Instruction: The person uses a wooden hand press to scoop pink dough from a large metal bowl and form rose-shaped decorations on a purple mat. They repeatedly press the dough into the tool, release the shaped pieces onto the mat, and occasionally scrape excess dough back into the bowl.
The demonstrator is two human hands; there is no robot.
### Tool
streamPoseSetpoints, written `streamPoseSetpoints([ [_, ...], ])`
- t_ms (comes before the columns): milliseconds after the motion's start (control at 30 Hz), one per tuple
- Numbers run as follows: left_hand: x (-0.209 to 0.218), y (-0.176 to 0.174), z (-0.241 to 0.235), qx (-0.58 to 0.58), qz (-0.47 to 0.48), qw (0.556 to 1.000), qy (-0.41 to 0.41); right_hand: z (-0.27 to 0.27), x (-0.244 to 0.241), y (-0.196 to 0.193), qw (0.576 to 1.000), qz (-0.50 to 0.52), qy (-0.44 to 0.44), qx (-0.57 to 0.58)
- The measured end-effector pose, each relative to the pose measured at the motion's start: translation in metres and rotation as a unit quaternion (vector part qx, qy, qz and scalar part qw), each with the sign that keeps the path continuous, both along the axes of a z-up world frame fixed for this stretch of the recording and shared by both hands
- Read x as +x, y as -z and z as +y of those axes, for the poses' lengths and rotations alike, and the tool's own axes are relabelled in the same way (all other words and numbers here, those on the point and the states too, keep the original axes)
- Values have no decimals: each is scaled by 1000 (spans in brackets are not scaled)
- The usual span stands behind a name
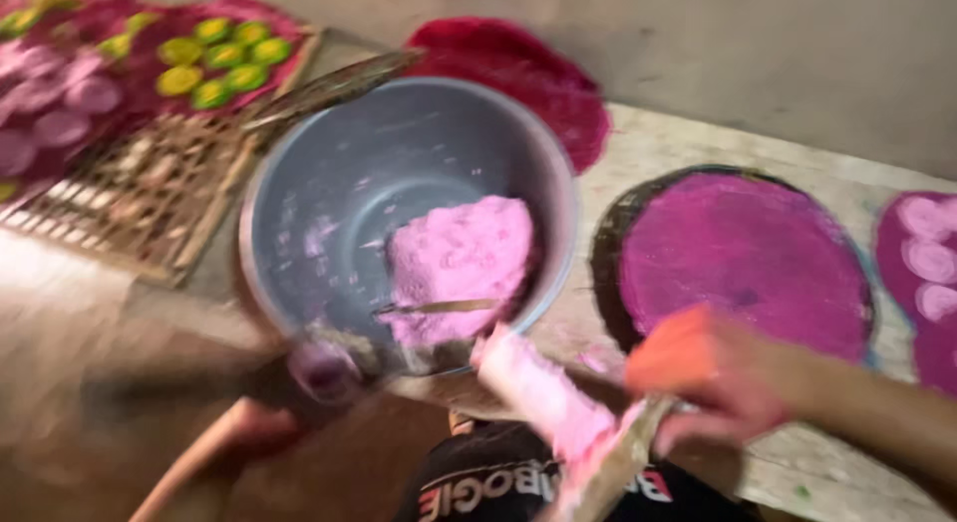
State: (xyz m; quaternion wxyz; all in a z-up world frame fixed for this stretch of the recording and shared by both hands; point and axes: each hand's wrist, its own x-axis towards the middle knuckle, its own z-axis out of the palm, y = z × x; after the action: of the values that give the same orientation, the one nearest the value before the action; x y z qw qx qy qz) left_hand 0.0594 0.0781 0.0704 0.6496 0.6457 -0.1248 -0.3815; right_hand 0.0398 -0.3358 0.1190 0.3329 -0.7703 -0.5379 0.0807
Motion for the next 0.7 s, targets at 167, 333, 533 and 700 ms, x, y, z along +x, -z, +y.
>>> streamPoseSetpoints([
  [167, 9, 22, 30, -187, -99, 970, 117, 57, 81, -26, 839, -517, 16, -172],
  [333, 32, 99, 35, -275, -49, 953, -120, 107, 129, 10, 837, -503, 218, -2],
  [533, 86, 172, 41, -219, -187, 878, -383, 202, 132, 159, 891, 27, 147, -429],
  [700, 87, 188, 34, -385, -142, 824, -391, 204, 155, 198, 884, 71, 134, -442],
])
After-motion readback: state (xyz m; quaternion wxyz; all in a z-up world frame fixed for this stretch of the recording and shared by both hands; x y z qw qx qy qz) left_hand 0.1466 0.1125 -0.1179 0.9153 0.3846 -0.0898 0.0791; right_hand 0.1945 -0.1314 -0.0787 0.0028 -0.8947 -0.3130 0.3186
